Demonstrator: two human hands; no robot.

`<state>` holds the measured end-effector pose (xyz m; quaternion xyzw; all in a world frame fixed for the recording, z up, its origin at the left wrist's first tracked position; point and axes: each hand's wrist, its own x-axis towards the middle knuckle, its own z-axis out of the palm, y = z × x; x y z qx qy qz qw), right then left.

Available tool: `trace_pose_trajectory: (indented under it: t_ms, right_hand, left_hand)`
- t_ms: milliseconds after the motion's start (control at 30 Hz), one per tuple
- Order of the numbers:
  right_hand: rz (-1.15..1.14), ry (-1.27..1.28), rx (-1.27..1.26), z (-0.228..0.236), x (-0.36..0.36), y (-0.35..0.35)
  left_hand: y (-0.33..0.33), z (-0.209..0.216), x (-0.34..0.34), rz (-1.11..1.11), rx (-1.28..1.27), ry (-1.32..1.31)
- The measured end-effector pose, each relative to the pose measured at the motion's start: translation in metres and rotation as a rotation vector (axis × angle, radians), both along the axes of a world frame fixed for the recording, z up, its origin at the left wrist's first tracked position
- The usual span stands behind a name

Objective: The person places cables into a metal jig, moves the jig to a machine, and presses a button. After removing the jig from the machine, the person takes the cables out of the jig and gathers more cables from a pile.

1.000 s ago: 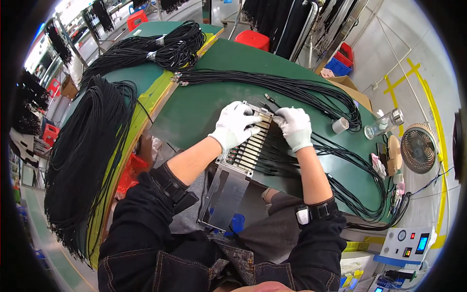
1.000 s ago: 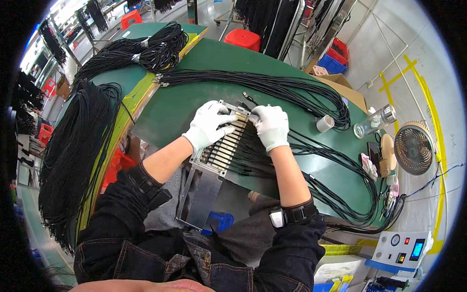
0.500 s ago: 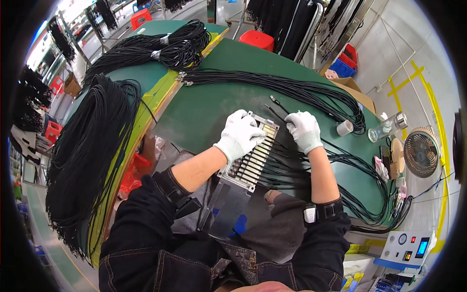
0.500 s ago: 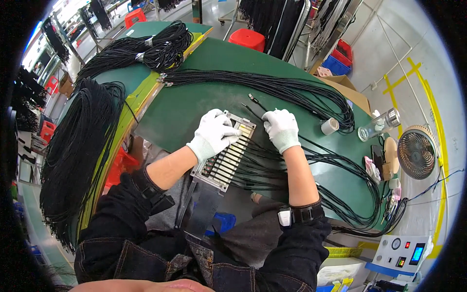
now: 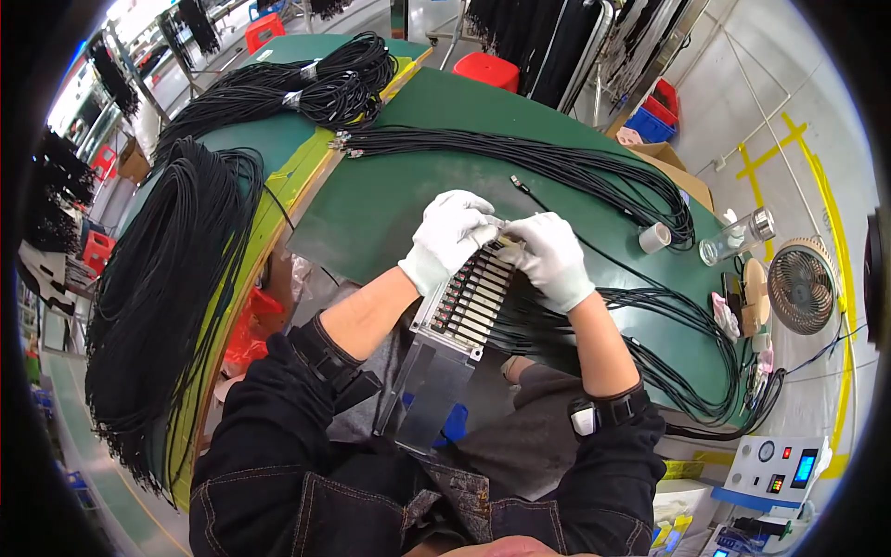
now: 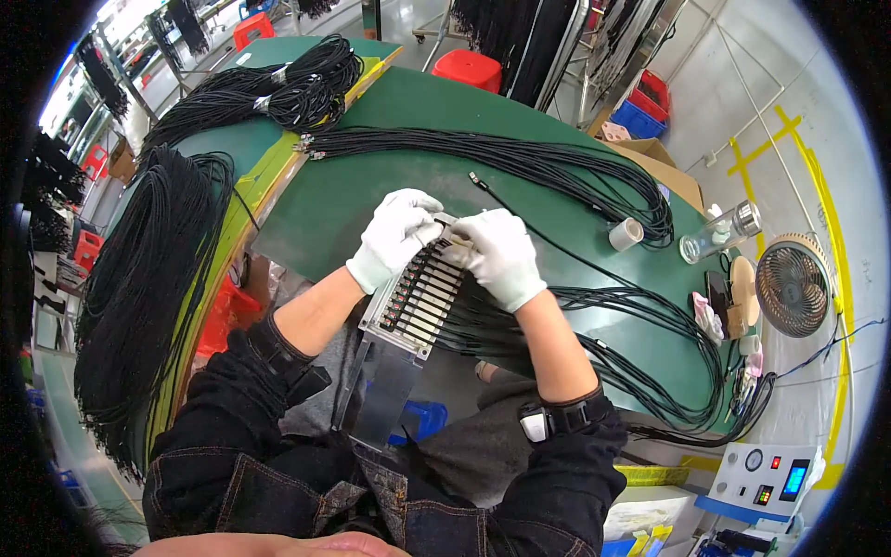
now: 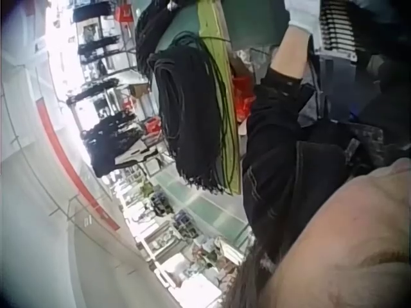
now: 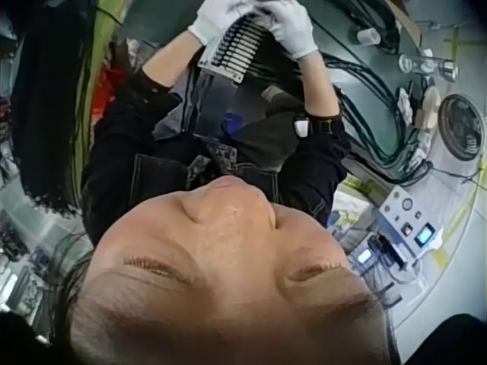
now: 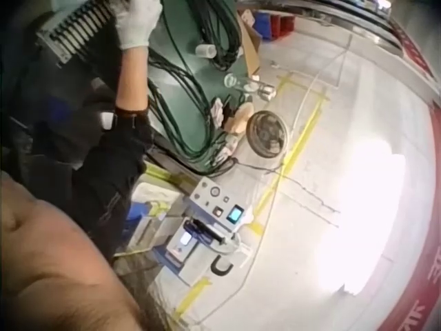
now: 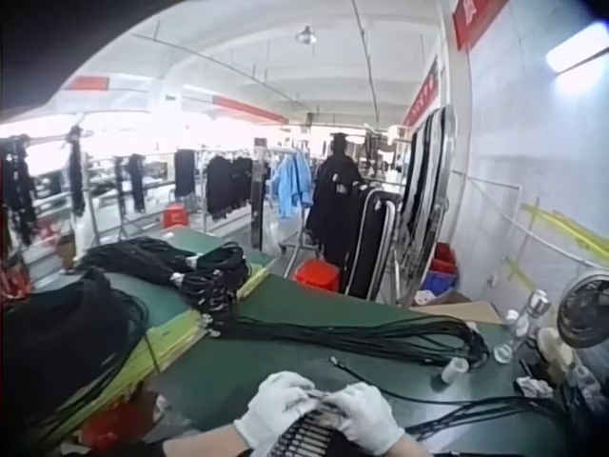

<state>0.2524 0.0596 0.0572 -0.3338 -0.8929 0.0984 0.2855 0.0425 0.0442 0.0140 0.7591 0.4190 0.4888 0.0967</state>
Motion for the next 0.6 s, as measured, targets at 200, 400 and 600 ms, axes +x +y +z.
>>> trace_pose_trajectory:
  t_ms: [200, 400, 600]
  right_hand:
    - [-0.073, -0.118, -0.087, 0.002, -0.001, -0.007]
    - [-0.201, -0.201, -0.04, 0.009, 0.02, 0.001]
    - [-0.216, 0.006, -0.26, -0.002, 0.02, 0.002]
  left_hand:
    - [0.0, 0.004, 0.003, -0.066, 0.079, 0.058]
    - [0.004, -0.011, -0.009, 0.137, -0.124, -0.163]
    - [0.007, -0.016, -0.01, 0.194, -0.037, -0.057]
